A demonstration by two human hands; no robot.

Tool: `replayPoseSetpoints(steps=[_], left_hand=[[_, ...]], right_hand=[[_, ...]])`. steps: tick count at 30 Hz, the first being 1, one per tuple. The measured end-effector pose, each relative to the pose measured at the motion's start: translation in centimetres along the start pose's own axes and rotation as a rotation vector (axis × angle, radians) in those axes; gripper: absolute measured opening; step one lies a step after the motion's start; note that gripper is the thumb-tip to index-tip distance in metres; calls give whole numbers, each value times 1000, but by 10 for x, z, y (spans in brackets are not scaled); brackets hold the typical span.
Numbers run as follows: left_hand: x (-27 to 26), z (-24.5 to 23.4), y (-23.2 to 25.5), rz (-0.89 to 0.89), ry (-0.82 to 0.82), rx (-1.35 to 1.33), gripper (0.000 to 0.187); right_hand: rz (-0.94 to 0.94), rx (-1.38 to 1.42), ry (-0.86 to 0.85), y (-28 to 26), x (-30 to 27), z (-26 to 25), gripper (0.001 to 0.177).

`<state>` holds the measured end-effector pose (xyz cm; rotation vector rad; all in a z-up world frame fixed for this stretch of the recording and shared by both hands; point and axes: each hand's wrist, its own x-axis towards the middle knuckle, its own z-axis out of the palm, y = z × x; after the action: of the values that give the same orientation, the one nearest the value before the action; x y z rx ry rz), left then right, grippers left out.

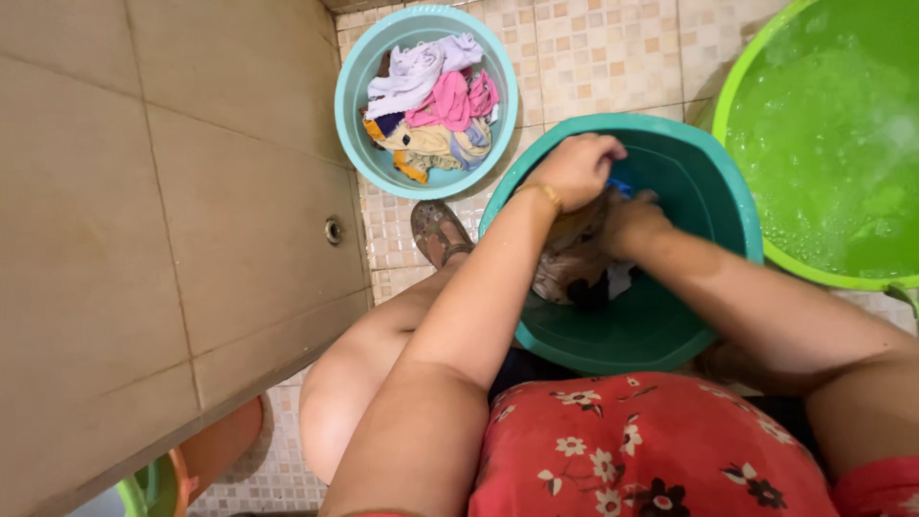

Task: The person washes clothes by hand in a basin of soapy water, scrubbing different garments and rinsing them before placing them into separate plastic buckets.

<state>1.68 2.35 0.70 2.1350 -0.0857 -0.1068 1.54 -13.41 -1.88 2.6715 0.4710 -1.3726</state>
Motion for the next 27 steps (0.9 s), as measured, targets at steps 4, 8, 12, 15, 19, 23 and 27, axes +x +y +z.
replayPoseSetpoints(steps=[4, 8, 12, 15, 19, 23, 27], left_hand=[[4, -22, 25, 5, 93, -9, 22], [-7, -58, 37, -2, 196, 301, 19], [-20, -70, 24, -172, 53, 335, 49], [-20, -65, 4, -305, -63, 193, 46], [-10, -56, -7, -356, -63, 191, 43], [-15, -61, -1, -422, -88, 235, 42], [-22, -60, -1, -494, 30, 178, 46]], right_hand=[[-28, -76, -70, -21, -20, -3, 107], [105, 110, -168, 2, 26, 4, 105], [345, 918, -271, 15, 61, 42, 109], [463, 1310, -114, 12, 71, 80, 115], [501, 1508, 97, 7, 87, 103, 116], [255, 1154, 240, 6, 67, 51, 97], [26, 443, 405, 6, -8, -30, 70]])
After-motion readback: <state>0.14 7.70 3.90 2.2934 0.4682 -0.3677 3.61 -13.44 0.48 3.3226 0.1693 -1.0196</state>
